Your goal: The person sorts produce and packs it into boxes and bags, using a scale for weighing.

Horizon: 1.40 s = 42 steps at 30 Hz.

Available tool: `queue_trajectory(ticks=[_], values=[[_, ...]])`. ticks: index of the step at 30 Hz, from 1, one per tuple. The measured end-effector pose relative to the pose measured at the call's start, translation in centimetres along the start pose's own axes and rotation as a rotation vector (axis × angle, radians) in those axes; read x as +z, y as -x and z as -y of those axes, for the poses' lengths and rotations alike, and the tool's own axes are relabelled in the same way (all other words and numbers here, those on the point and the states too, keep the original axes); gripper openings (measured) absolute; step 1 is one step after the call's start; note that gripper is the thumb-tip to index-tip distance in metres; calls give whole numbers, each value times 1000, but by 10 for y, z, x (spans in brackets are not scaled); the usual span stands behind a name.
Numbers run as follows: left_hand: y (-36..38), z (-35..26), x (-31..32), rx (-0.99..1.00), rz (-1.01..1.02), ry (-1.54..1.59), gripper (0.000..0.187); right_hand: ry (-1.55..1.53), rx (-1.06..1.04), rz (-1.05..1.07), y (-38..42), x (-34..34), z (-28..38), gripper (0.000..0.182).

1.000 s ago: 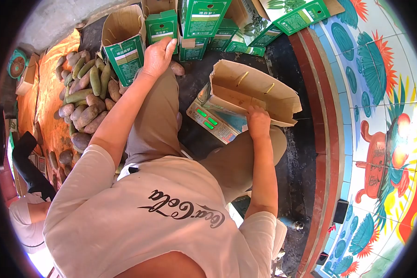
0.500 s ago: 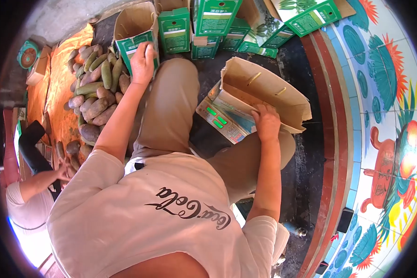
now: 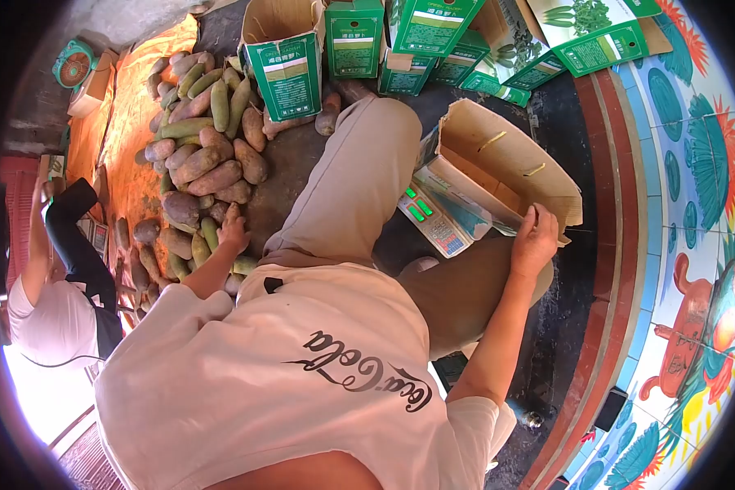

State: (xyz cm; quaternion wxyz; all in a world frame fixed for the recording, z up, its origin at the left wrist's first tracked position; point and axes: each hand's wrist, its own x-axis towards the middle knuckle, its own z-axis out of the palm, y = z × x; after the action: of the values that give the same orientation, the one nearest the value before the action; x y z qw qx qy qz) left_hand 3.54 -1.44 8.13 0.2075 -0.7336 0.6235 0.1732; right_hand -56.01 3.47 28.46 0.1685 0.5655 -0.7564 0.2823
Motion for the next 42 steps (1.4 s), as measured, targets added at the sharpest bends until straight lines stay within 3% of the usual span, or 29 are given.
queue_trajectory(ticks=[1, 5, 10, 16, 22, 31, 38, 42], values=[[10, 2, -4, -63, 55, 10, 52, 1, 28, -2, 1, -2, -2, 11], [3, 31, 14, -35, -146, -48, 54, 7, 93, -21, 4, -10, -10, 12], [-16, 36, -46, -16, -429, -5, 58, 11, 117, -78, 7, -13, -33, 14], [-68, 55, -93, -181, -531, 15, 65, 16, 248, -98, 10, -23, -44, 21], [-109, 50, -113, -157, -352, -5, 72, -22, 392, -66, 17, -31, -46, 19], [-154, 53, -108, -97, -141, 6, 75, 29, 375, -52, 23, -32, -41, 17], [-151, 37, -119, -74, -243, -326, 41, 117, 258, -55, 18, -31, -31, 14], [-158, 37, -113, 2, -330, -383, 28, 125, 330, 1, 17, -33, -24, 16]])
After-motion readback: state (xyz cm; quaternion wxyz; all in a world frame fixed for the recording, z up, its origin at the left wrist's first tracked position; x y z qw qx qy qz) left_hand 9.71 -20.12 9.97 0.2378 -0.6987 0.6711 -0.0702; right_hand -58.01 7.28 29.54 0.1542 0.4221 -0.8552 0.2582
